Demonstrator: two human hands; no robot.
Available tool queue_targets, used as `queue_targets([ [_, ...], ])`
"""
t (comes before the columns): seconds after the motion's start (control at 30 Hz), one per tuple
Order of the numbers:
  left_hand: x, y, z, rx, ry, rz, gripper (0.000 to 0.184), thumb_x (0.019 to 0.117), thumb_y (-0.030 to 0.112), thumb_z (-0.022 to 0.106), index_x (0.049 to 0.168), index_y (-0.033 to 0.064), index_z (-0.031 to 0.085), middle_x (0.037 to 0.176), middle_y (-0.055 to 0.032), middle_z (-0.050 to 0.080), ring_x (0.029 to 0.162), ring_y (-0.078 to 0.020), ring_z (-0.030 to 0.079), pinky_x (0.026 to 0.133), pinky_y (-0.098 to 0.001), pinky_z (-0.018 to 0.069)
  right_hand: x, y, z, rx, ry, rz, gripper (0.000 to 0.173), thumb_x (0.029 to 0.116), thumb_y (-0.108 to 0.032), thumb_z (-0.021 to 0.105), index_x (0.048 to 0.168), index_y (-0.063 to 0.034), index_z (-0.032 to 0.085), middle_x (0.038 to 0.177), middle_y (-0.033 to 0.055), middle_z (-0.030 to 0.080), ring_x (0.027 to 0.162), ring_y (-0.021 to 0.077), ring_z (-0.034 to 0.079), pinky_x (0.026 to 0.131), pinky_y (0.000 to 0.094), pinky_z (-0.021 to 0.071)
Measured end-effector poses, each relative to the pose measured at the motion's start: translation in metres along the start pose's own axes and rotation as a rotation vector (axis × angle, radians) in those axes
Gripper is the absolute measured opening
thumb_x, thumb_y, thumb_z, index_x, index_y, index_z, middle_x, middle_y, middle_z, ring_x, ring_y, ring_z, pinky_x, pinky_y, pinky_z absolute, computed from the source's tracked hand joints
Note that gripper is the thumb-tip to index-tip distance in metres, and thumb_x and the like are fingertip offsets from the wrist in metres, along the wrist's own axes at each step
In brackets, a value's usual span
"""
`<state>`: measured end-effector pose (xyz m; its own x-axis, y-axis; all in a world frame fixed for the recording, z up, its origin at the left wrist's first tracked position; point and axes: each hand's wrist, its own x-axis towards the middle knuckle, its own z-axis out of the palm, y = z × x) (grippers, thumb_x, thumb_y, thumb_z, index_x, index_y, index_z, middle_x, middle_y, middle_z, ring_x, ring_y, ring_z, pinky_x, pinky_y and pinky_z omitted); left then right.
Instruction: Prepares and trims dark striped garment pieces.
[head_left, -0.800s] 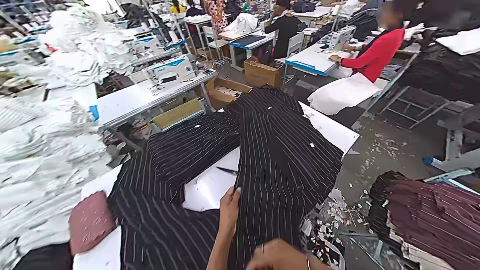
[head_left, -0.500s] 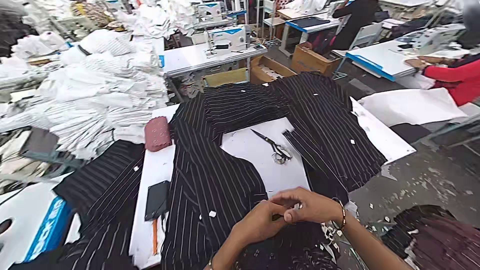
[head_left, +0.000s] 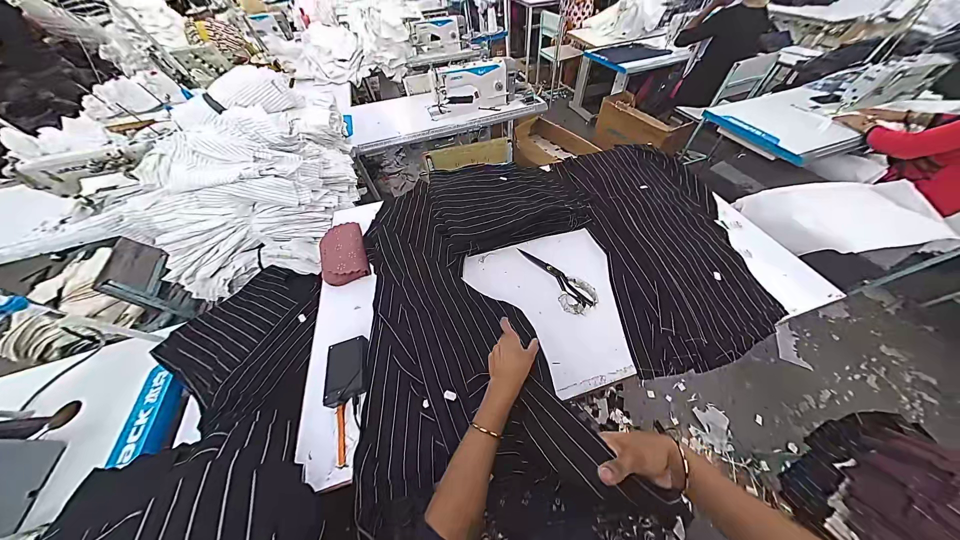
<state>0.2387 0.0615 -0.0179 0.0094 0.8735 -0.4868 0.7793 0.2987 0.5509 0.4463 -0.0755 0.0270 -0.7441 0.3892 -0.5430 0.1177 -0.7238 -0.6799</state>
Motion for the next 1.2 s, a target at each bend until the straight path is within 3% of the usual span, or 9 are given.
queue_targets([
  [0.23, -0.051, -0.083, -0.07, -0.616, 0.319, 0.142, 0.048, 0.094, 0.008, 0.063, 0.139, -0.0038, 0.051, 0.088, -0.0169, 0.069, 0.073, -0.0221, 0.064, 0.068, -0.0421, 0.0539, -0.002, 0.019, -0.017, 0.107, 0.118, -0.126, 0.025, 0.0921, -0.043, 0.072, 0.107, -0.0226, 0.069, 0.096, -0.0081, 0.076, 0.089, 0.0036, 0.071, 0.084, 0.0246, 0.0588],
  [0.37, -0.125, -0.179, -0.161, -0.672, 0.782, -0.056, 0.047, 0.0937, 0.007, 0.056, 0.138, -0.007, 0.051, 0.123, -0.0254, 0.061, 0.084, -0.0235, 0.063, 0.071, -0.0442, 0.0539, 0.023, -0.023, -0.014, -0.216, -0.069, -0.02, 0.003, 0.0939, -0.024, 0.069, 0.093, -0.0216, 0.067, 0.08, -0.0128, 0.069, 0.072, -0.002, 0.064, 0.07, 0.0193, 0.0543],
  [0.47, -0.158, -0.241, -0.201, -0.695, 1.051, -0.15, 0.05, 0.0927, 0.005, 0.055, 0.139, -0.0096, 0.044, 0.095, -0.0075, 0.057, 0.059, -0.0016, 0.051, 0.055, -0.0212, 0.0472, 0.047, -0.06, -0.005, -0.491, -0.235, 0.031, 0.01, 0.0946, -0.023, 0.071, 0.09, -0.0143, 0.066, 0.076, -0.009, 0.065, 0.067, -0.0008, 0.061, 0.065, 0.0201, 0.0512],
  [0.6, -0.178, -0.272, -0.22, -0.599, 1.174, -0.141, 0.057, 0.0906, 0.006, 0.059, 0.14, -0.011, 0.036, 0.068, 0.0079, 0.048, 0.05, 0.0041, 0.05, 0.052, -0.0175, 0.0488, 0.051, -0.114, -0.023, -0.691, -0.289, -0.034, 0.017, 0.0938, -0.026, 0.071, 0.092, -0.009, 0.069, 0.078, -0.0061, 0.067, 0.07, 0.0002, 0.062, 0.068, 0.0223, 0.0518],
  [0.7, -0.168, -0.27, -0.227, -0.37, 1.159, -0.234, 0.048, 0.0962, 0.016, 0.062, 0.135, -0.0079, 0.049, 0.072, -0.0015, 0.053, 0.055, -0.0042, 0.051, 0.056, -0.0261, 0.0506, 0.034, -0.174, -0.051, -0.793, -0.17, -0.271, 0.019, 0.0917, -0.03, 0.073, 0.087, -0.0121, 0.071, 0.075, -0.0122, 0.067, 0.07, -0.0057, 0.061, 0.065, 0.0166, 0.05],
  [0.87, -0.075, -0.23, -0.233, -0.04, 0.976, -0.064, 0.05, 0.0973, 0.025, 0.065, 0.134, -0.0089, 0.058, 0.113, -0.0384, 0.064, 0.106, -0.0628, 0.059, 0.088, -0.0829, 0.0374, 0.063, -0.221, -0.079, -0.708, 0.352, -0.364, 0.011, 0.0893, -0.022, 0.078, 0.084, -0.0156, 0.071, 0.07, -0.0129, 0.066, 0.063, -0.0059, 0.059, 0.06, 0.0149, 0.0473],
  [1.03, 0.084, -0.128, -0.184, 0.088, 0.498, 0.241, 0.054, 0.0946, 0.035, 0.071, 0.14, 0.0067, 0.061, 0.14, -0.0219, 0.061, 0.132, -0.0429, 0.055, 0.112, -0.0697, 0.0326, 0.153, -0.181, -0.114, -0.544, 0.87, -0.357, 0.02, 0.0925, -0.022, 0.076, 0.095, -0.0034, 0.071, 0.078, 0.0001, 0.068, 0.072, 0.0044, 0.063, 0.074, 0.0277, 0.0521],
  [1.13, 0.129, -0.115, -0.176, 0.029, 0.329, 0.233, 0.035, 0.1022, 0.013, 0.055, 0.136, 0.01, 0.065, 0.124, -0.0232, 0.065, 0.115, -0.0395, 0.064, 0.102, -0.0564, 0.0488, 0.186, -0.157, -0.121, -0.327, 0.968, -0.411, 0.014, 0.0937, -0.018, 0.074, 0.089, -0.0049, 0.071, 0.072, -0.0014, 0.07, 0.065, 0.0032, 0.065, 0.066, 0.0248, 0.0547],
  [1.2, 0.129, -0.127, -0.189, -0.077, 0.48, 0.258, 0.031, 0.0986, 0.001, 0.052, 0.121, 0.0046, 0.073, 0.11, -0.0254, 0.068, 0.1, -0.0407, 0.068, 0.091, -0.0558, 0.0549, 0.197, -0.148, -0.125, -0.304, 1.019, -0.436, 0.013, 0.0934, -0.017, 0.074, 0.091, -0.0044, 0.072, 0.073, -0.0014, 0.07, 0.066, 0.0025, 0.065, 0.066, 0.0241, 0.0548],
])
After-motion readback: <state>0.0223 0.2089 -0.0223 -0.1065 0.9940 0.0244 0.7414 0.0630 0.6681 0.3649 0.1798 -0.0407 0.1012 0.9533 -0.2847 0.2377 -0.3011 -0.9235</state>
